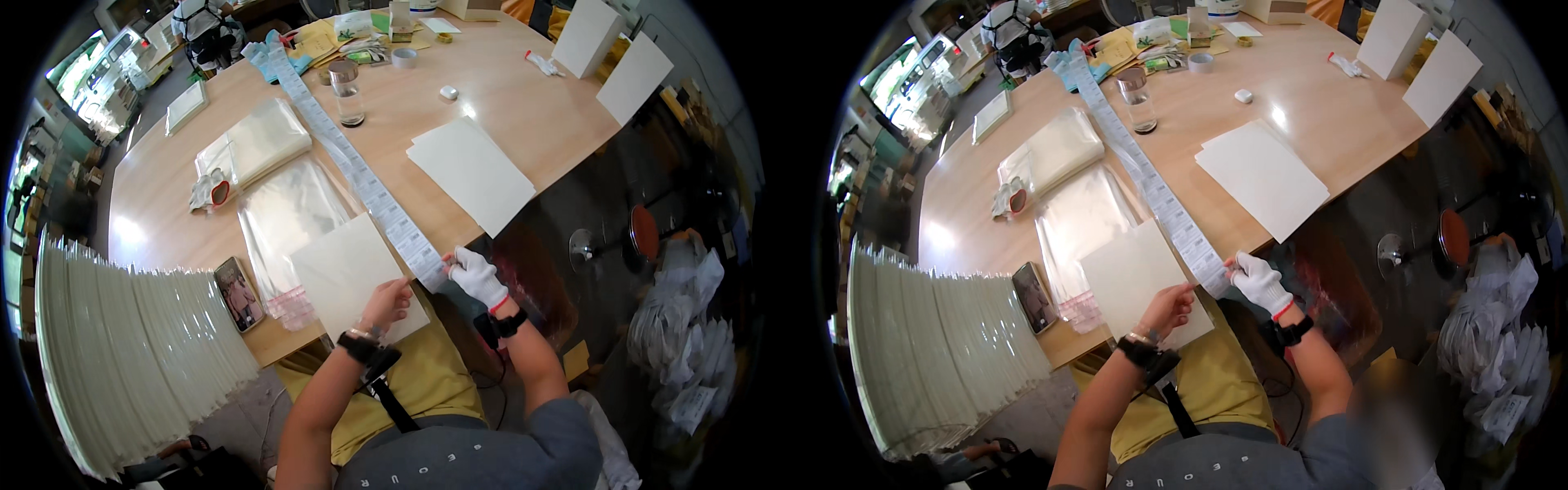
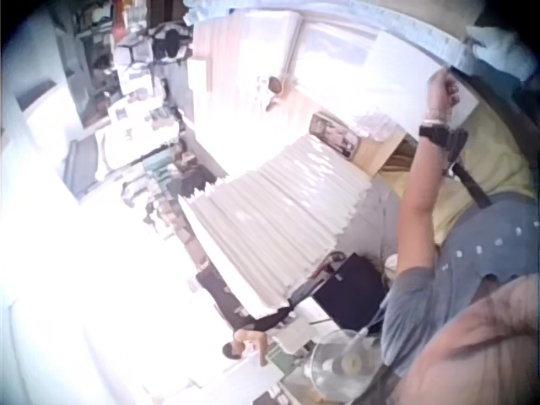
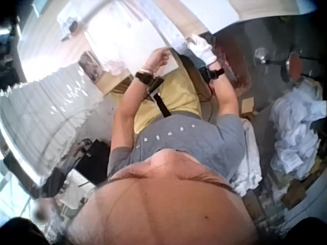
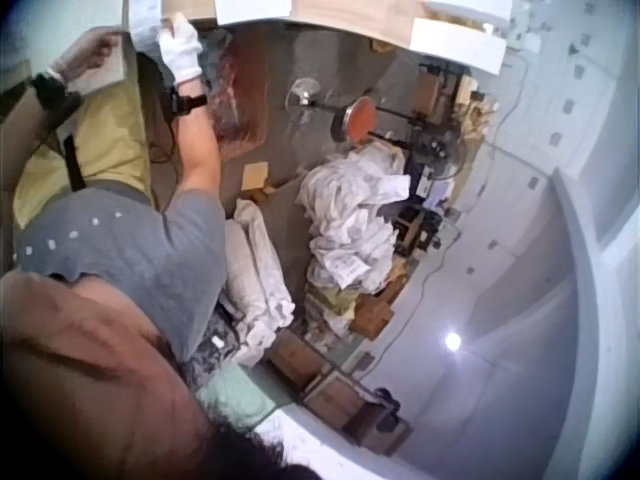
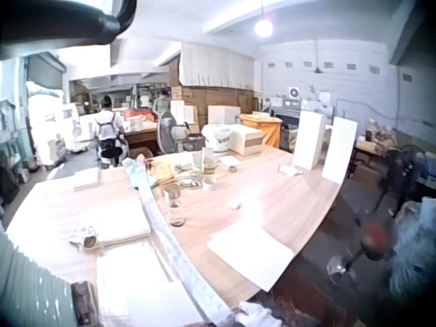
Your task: The person takes a stack of white paper sheets, inserts them into a clear plastic bag, removes an adhesive strip to seal the bag, and places the finished package onto a large stack.
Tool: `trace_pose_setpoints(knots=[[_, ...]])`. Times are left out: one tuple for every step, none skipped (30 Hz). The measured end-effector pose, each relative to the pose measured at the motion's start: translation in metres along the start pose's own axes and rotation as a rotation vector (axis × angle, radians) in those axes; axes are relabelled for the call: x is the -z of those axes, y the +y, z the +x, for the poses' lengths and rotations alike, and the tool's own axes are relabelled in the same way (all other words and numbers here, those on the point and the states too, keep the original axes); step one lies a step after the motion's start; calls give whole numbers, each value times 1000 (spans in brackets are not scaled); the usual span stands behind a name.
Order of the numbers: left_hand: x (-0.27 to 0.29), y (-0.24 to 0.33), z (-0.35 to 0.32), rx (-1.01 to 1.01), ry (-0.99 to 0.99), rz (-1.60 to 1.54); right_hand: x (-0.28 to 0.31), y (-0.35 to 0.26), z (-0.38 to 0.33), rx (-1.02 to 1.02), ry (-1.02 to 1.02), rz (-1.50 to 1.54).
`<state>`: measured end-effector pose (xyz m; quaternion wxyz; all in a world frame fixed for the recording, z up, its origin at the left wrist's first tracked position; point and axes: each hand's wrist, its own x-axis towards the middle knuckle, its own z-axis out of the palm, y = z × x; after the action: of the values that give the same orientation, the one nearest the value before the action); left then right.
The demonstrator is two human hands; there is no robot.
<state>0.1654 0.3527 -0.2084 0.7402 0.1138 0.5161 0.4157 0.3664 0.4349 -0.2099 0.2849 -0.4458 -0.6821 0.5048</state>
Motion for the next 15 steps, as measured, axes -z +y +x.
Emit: trace_pose_setpoints(knots=[[7, -3, 21, 66, -117, -146, 1, -7, -2, 40, -22, 21], [5, 2, 31, 130, -233, -288, 6, -9, -1, 59, -65, -106], [2, 1, 37, 88, -183, -208, 13, -12, 1, 142, -110, -310], [-10, 3, 38, 43, -132, -124, 18, -12, 2, 297, -74, -441], [-18, 3, 39, 5, -77, -42, 20, -11, 1, 449, -38, -566], [-23, 3, 41, -15, -58, -62, 23, -11, 1, 447, -23, -497], [-27, 3, 44, -24, -61, -62, 26, -8, -3, 445, -6, -462], [-28, 1, 45, -28, -55, -66, 22, -16, -5, 524, 57, -486], [-29, 0, 46, -31, -50, -70, 22, -26, -9, 603, 122, -507], [-24, -4, 50, -57, -69, -95, 17, -46, -16, 670, 199, -537], [-23, -5, 53, -79, -30, -37, 15, -65, -21, 746, 205, -465], [-24, -6, 56, -95, -2, 24, 12, -70, -21, 770, 234, -419], [-27, -7, 58, -106, 21, 103, 11, -73, -23, 788, 283, -372], [-24, -8, 59, -121, -3, 158, 6, -77, -17, 761, 289, -295], [-19, -15, 52, -191, 7, 194, -4, -81, -8, 624, 235, -229]])
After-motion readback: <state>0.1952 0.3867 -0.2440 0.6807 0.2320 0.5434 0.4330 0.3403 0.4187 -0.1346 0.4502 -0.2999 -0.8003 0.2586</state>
